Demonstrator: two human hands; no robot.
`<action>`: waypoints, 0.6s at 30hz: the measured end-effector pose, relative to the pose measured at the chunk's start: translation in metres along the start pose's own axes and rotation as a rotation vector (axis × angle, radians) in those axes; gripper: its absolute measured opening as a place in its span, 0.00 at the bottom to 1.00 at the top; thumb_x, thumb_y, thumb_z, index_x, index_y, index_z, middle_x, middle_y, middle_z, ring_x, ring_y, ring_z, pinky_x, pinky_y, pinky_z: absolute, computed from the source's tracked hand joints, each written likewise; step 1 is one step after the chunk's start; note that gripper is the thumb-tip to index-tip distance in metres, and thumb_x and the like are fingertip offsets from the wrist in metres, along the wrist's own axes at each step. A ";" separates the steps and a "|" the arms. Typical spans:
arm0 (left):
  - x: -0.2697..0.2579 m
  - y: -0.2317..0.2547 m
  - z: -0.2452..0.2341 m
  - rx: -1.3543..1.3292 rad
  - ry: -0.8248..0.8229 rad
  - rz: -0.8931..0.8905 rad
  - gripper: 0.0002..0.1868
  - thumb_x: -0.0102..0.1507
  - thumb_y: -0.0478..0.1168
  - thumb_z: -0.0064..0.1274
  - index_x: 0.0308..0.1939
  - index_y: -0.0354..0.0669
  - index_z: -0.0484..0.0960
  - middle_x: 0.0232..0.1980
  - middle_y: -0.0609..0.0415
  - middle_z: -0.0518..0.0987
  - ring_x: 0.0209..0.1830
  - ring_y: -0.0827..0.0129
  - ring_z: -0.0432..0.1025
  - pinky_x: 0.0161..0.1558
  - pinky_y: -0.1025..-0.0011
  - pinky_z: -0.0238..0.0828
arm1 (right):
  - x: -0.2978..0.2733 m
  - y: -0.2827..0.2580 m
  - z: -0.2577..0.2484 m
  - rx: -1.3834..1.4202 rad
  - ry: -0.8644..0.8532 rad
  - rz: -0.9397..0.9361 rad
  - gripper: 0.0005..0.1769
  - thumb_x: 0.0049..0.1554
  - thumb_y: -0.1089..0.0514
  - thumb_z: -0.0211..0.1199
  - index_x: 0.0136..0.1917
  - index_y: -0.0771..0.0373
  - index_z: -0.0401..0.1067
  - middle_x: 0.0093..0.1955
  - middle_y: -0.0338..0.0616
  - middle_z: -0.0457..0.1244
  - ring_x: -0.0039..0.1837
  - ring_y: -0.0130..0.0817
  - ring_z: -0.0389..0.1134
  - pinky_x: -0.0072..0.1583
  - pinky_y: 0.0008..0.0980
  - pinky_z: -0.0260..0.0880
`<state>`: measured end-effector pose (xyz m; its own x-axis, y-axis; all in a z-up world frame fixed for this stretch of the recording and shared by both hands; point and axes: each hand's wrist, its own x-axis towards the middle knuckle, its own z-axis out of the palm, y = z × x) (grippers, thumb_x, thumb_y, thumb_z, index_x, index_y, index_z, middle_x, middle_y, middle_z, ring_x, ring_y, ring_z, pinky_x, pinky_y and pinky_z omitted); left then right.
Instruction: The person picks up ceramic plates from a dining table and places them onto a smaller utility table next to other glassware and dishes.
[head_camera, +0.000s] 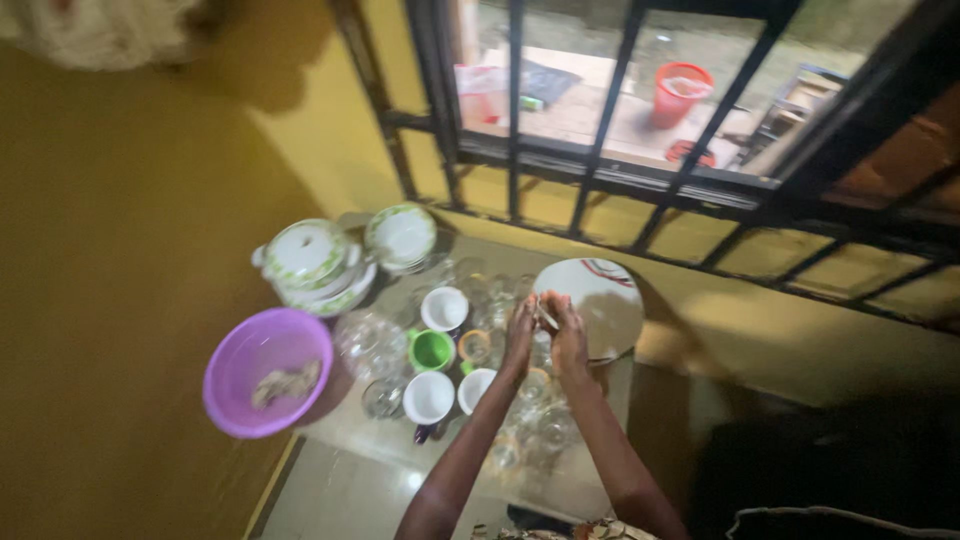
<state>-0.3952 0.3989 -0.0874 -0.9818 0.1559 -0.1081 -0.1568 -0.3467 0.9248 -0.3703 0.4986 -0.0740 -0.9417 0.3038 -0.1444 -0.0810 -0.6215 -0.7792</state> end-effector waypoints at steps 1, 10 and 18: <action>-0.016 0.014 -0.006 -0.041 0.022 0.037 0.29 0.72 0.56 0.42 0.69 0.40 0.74 0.62 0.48 0.77 0.61 0.65 0.69 0.61 0.66 0.66 | -0.015 0.004 0.014 0.069 -0.051 0.038 0.24 0.68 0.44 0.50 0.66 0.62 0.72 0.60 0.41 0.68 0.61 0.32 0.67 0.59 0.33 0.67; -0.204 0.125 -0.063 0.021 0.457 0.316 0.32 0.72 0.55 0.36 0.74 0.38 0.65 0.76 0.47 0.68 0.75 0.61 0.61 0.73 0.66 0.54 | -0.204 0.011 0.140 0.067 -0.454 0.118 0.32 0.68 0.42 0.45 0.72 0.69 0.64 0.73 0.49 0.62 0.75 0.38 0.61 0.74 0.38 0.58; -0.331 0.170 -0.100 -0.137 0.727 0.370 0.33 0.73 0.57 0.29 0.76 0.42 0.62 0.78 0.49 0.63 0.79 0.61 0.55 0.75 0.63 0.49 | -0.322 0.017 0.199 -0.091 -0.628 0.338 0.37 0.67 0.39 0.45 0.73 0.72 0.61 0.76 0.55 0.59 0.78 0.42 0.58 0.77 0.39 0.55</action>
<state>-0.1075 0.1960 0.0694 -0.7892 -0.6113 -0.0583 0.2244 -0.3755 0.8992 -0.1338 0.2460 0.0805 -0.9227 -0.3844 -0.0300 0.2499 -0.5370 -0.8057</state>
